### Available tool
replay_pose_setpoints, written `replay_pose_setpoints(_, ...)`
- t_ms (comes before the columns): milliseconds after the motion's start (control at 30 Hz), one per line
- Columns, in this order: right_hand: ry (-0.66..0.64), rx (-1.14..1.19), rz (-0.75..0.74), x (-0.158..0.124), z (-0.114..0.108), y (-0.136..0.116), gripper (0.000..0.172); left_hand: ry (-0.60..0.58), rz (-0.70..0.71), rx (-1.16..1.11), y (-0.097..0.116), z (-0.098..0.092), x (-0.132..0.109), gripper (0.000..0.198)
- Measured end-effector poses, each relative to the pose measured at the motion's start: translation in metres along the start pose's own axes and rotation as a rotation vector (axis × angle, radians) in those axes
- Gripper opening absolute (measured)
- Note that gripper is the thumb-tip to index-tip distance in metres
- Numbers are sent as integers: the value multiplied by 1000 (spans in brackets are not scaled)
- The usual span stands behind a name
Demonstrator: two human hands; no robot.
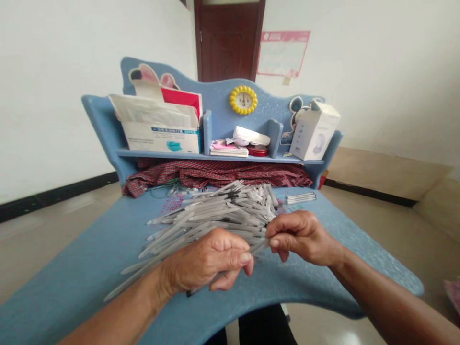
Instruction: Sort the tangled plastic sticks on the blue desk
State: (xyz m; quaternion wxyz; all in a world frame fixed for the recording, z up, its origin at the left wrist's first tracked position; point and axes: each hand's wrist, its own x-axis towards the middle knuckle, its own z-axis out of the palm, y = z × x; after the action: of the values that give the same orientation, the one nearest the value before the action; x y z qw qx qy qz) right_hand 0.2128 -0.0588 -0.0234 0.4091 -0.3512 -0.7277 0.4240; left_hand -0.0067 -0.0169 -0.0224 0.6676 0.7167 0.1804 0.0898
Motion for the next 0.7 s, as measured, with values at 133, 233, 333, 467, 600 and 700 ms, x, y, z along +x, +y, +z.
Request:
replay_pose_setpoints(133, 14, 85, 92, 3, 3, 2, 19, -4, -13, 32, -2, -5, -1, 31)
replay_pose_setpoints(233, 19, 127, 131, 4, 5, 3, 22, 3, -34, 62, -2, -9, 0, 33)
replay_pose_setpoints(333, 33, 157, 153, 4, 6, 4, 22, 17, -55, 66, -2, -9, 1, 34)
replay_pose_setpoints(467, 144, 346, 172, 6, 10, 10, 28, 67, -65, 46, -4, -8, 4, 33)
replay_pose_setpoints(600, 183, 584, 197, 8, 25, 21, 34, 153, -98, 20, -7, -5, 6, 33)
replay_pose_setpoints(700, 181, 656, 197, 12, 41, 26, 28, 148, -128, 36, -7, -2, 8, 32)
